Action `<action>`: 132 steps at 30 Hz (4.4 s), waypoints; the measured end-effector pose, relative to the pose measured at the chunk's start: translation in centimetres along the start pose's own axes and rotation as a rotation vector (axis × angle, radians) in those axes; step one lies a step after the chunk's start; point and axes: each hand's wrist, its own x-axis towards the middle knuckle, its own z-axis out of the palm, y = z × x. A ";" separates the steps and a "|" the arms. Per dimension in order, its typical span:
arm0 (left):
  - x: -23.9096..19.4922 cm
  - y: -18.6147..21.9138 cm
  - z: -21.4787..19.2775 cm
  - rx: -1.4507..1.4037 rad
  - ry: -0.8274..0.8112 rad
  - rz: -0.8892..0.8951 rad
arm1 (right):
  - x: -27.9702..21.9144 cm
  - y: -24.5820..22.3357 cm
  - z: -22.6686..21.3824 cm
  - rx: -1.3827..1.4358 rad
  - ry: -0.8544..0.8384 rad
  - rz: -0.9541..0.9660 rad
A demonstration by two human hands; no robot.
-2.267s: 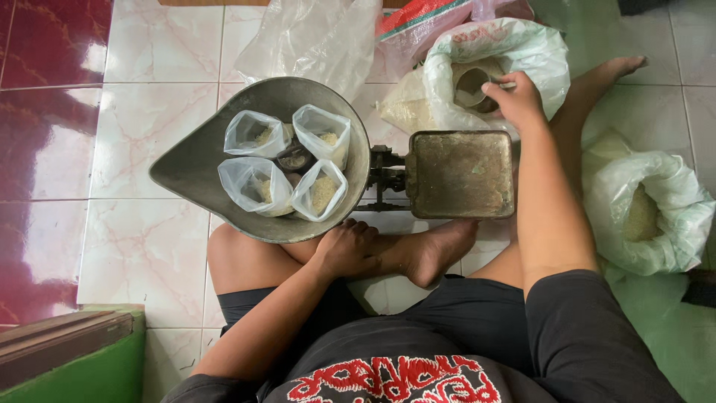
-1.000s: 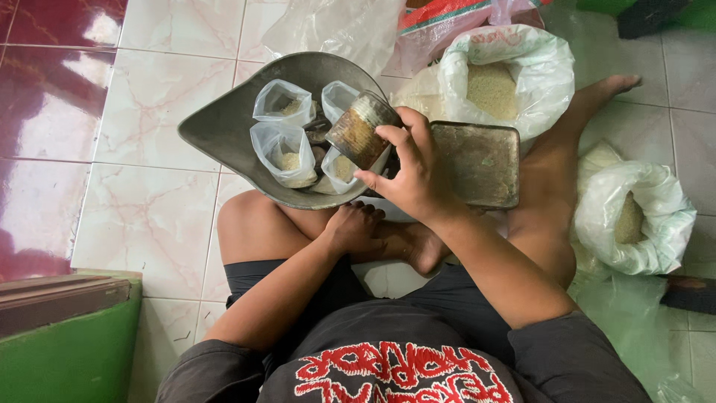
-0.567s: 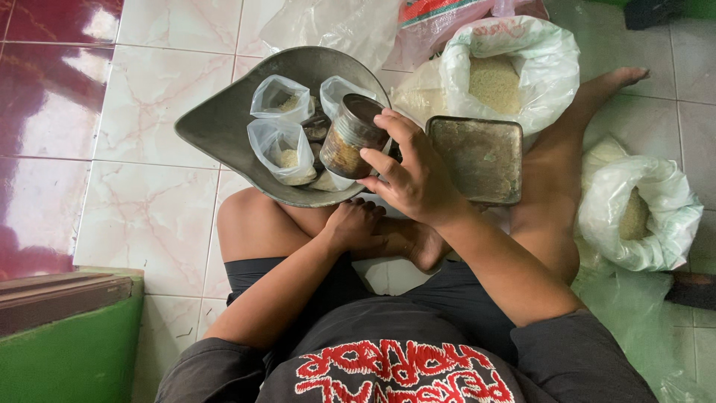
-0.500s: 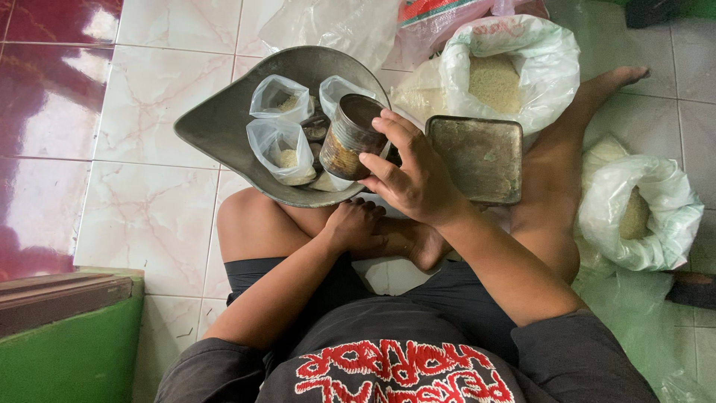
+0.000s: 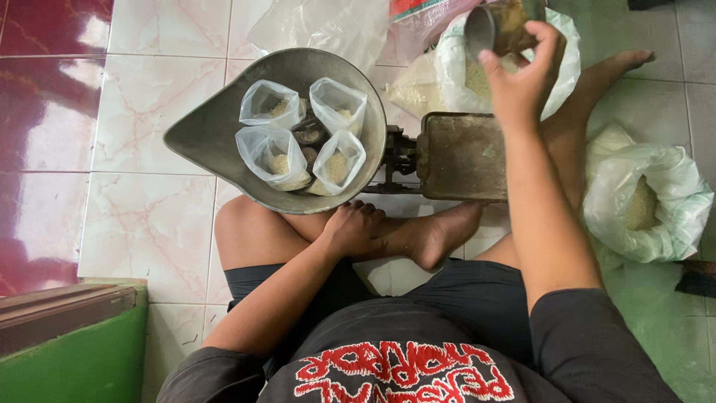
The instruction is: The person scoops rice from a large sack using a metal cup and pours it into small plastic bags placed on a balance scale. They repeatedly add rice to the bags to reach a target weight, occasionally adjusting the contents by hand.
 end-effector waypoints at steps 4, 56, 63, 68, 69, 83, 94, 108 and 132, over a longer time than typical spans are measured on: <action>0.0 -0.5 0.5 -0.022 0.041 0.020 | 2.6 7.4 -1.2 -0.414 -0.175 0.474; -4.3 4.8 -7.9 -0.806 0.120 0.029 | -19.2 -3.1 -10.2 0.751 -0.434 0.982; -7.0 9.2 -9.0 -0.956 0.484 0.162 | -18.1 -14.3 -8.1 0.740 -0.797 0.767; -8.1 8.1 -14.3 -0.932 0.644 0.218 | -17.5 -10.2 -6.8 0.796 -0.747 0.719; -8.5 7.6 -15.9 -0.890 0.711 0.263 | -16.8 -9.8 -6.4 0.662 -0.682 0.660; -10.3 -11.0 -26.6 0.010 1.060 -0.209 | -17.3 0.5 -5.1 -0.458 0.016 -0.192; -8.1 -15.7 -24.2 0.501 0.985 -0.131 | -17.1 -0.3 -5.0 -0.427 0.007 -0.193; -7.3 -15.4 -25.5 0.687 0.909 0.069 | -17.2 0.1 -4.9 -0.440 -0.010 -0.180; -9.2 2.3 -24.6 -0.240 0.971 -0.032 | -17.1 -8.5 -4.4 0.185 -0.295 0.000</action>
